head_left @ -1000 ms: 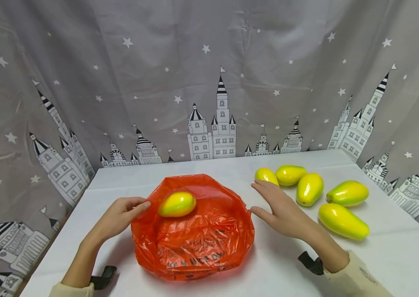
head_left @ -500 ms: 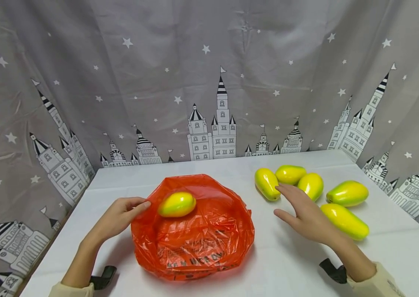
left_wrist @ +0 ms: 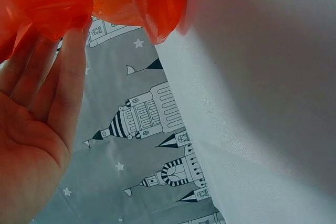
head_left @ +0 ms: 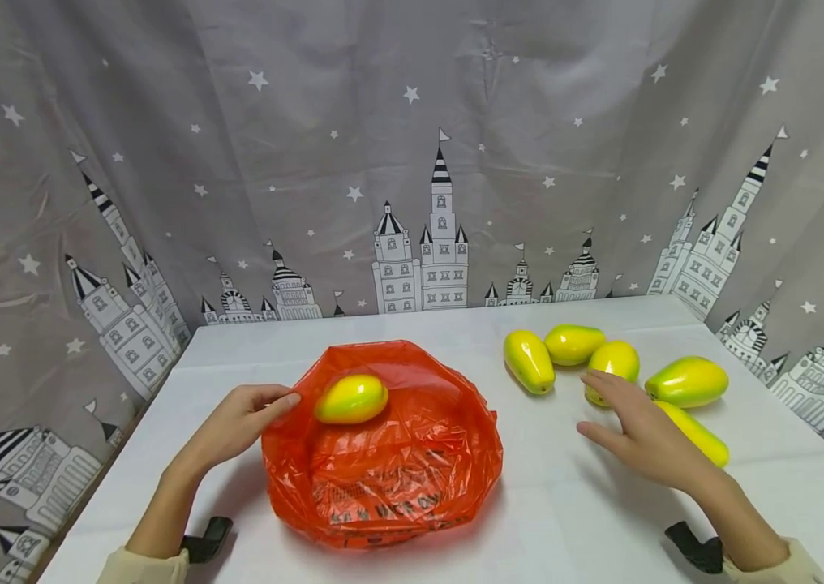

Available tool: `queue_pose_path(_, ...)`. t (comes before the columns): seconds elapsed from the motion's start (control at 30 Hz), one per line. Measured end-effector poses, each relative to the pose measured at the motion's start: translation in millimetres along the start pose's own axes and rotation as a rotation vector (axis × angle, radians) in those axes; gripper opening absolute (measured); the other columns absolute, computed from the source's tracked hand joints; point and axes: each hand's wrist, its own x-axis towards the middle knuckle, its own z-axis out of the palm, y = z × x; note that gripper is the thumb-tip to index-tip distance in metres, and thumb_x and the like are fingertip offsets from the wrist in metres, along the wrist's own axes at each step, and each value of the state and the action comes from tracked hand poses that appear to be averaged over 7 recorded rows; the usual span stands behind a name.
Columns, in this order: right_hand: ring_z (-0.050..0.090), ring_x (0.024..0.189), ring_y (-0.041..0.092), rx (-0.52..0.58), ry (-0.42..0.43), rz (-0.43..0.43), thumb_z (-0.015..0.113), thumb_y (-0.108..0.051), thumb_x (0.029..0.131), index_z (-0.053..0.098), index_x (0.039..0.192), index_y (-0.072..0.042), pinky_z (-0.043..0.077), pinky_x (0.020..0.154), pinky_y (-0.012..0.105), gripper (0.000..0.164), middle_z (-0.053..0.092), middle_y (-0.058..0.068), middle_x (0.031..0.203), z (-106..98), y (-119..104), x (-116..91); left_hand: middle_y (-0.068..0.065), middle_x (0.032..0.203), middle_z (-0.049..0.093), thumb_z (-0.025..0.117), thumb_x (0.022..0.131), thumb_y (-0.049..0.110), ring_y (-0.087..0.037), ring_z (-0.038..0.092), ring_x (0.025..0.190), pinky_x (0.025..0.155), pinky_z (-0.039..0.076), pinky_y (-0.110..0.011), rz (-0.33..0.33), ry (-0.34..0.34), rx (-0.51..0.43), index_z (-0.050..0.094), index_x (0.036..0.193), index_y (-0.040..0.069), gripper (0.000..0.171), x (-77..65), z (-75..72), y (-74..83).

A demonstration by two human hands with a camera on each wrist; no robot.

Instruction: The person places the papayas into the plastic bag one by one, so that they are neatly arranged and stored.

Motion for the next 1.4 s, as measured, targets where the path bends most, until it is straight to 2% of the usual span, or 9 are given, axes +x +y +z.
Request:
queue_pose_path(0.2,0.041,0.125,0.052,-0.022,0.066,-0.013,0.077,-0.018,0.086,0.05,0.136,0.008,0.032,0.098,0.066,0.063,0.047,0.033,0.137,-5,19,-12,-0.009,0.108,0.07,0.058,0.101,0.026,-0.022,0.063,0.095,0.082,0.054,-0.039,0.008,-0.007,-0.01,0.068,0.118,-0.002,0.035,0.6,-0.2,0.2)
queue_pose_path(0.5,0.04,0.122,0.056,-0.022,0.099,0.019,0.078,-0.016,0.084,0.047,0.135,0.01,0.029,0.097,0.069,0.065,0.044,0.038,0.136,-10,42,-26,-0.009,0.107,0.07,0.058,0.101,0.026,-0.021,0.064,0.093,0.08,0.053,-0.032,-0.001,-0.017,-0.028,0.068,0.118,-0.003,0.035,0.0,0.3,-1.0)
queue_pose_path(0.77,0.037,0.123,0.055,-0.021,0.116,0.049,0.079,-0.013,0.081,0.049,0.133,0.008,0.026,0.1,0.07,0.064,0.048,0.035,0.132,-14,53,-30,-0.009,0.107,0.07,0.059,0.1,0.027,-0.021,0.064,0.095,0.082,0.054,-0.038,-0.006,-0.016,-0.024,0.068,0.119,-0.002,0.036,-0.1,0.5,-1.9)
queue_pose_path(0.87,0.035,0.124,0.056,-0.035,0.089,0.095,0.08,-0.016,0.081,0.048,0.134,0.009,0.025,0.1,0.071,0.066,0.046,0.036,0.133,-16,56,-32,-0.009,0.107,0.07,0.059,0.1,0.027,-0.021,0.063,0.094,0.081,0.054,-0.036,-0.004,-0.015,-0.017,0.068,0.118,-0.002,0.036,0.4,0.4,-1.7)
queue_pose_path(1.0,0.03,0.125,0.061,-0.071,0.043,0.182,0.078,-0.022,0.083,0.044,0.137,0.007,0.024,0.095,0.076,0.071,0.036,0.042,0.138,-17,60,-37,-0.009,0.107,0.07,0.059,0.1,0.027,-0.021,0.063,0.094,0.081,0.053,-0.034,0.002,-0.016,-0.018,0.068,0.118,-0.002,0.035,1.6,1.3,-1.2)
queue_pose_path(1.23,0.045,0.115,0.052,-0.082,0.008,0.169,0.08,-0.018,0.081,0.041,0.14,0.005,0.036,0.087,0.07,0.075,0.044,0.034,0.134,-18,64,-43,-0.008,0.106,0.07,0.059,0.1,0.027,-0.021,0.063,0.095,0.083,0.054,-0.039,0.002,-0.01,-0.013,0.069,0.117,-0.001,0.035,2.1,1.9,-2.0)
queue_pose_path(1.4,0.043,0.118,0.055,-0.088,-0.081,0.257,0.076,-0.019,0.086,0.033,0.143,0.011,0.034,0.091,0.071,0.078,0.039,0.039,0.137,-18,65,-43,-0.01,0.109,0.07,0.059,0.1,0.028,-0.024,0.064,0.096,0.084,0.055,-0.044,-0.015,-0.018,-0.022,0.068,0.119,-0.003,0.037,0.9,1.8,-3.0)
